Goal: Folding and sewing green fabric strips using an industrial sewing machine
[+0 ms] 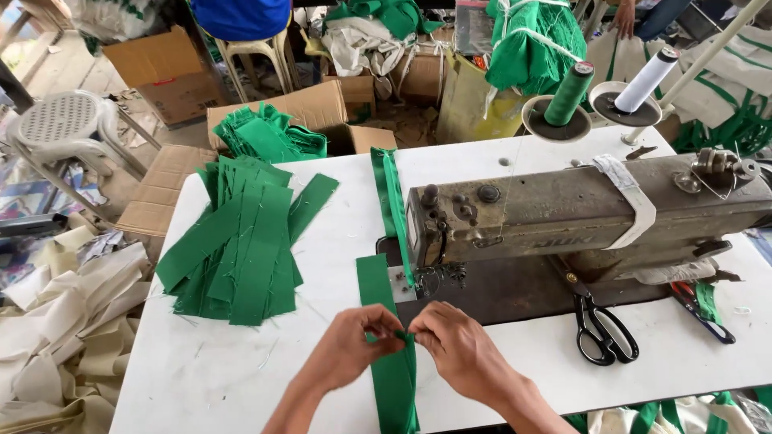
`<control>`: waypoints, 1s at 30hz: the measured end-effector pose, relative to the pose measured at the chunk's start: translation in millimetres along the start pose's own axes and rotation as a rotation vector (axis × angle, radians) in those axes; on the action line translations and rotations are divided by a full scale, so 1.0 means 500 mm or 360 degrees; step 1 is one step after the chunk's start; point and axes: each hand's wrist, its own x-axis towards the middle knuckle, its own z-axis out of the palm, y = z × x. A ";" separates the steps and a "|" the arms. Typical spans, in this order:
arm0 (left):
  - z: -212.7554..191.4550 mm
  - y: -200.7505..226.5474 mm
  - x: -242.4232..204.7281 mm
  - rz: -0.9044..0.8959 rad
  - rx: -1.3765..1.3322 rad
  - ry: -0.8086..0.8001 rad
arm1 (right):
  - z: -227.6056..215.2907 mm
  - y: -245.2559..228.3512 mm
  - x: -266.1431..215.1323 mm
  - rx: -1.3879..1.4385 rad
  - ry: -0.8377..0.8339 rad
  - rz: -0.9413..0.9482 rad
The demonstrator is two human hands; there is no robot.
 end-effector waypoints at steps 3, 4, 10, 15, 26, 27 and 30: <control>-0.008 -0.057 0.046 0.0252 0.0588 0.0066 | 0.014 0.023 0.018 0.0028 0.0025 0.0047; -0.016 -0.085 0.064 0.0470 0.1108 0.0146 | 0.020 0.027 0.029 0.0016 0.0024 0.0080; 0.097 -0.145 0.000 0.0845 0.1550 0.0417 | 0.001 0.008 -0.052 0.0222 0.0067 0.0094; 0.212 -0.181 -0.070 0.0975 0.1500 0.0582 | -0.002 -0.003 -0.120 0.0428 0.0201 0.0084; 0.141 -0.108 -0.019 0.0489 0.0670 0.0741 | 0.063 0.075 -0.071 -0.0386 0.0491 -0.0242; 0.132 -0.082 -0.014 0.0543 0.0671 0.0631 | 0.063 0.073 -0.071 -0.0392 0.0510 -0.0253; 0.119 -0.064 0.010 0.0606 0.0764 0.0347 | 0.056 0.071 -0.070 -0.0339 0.0507 -0.0233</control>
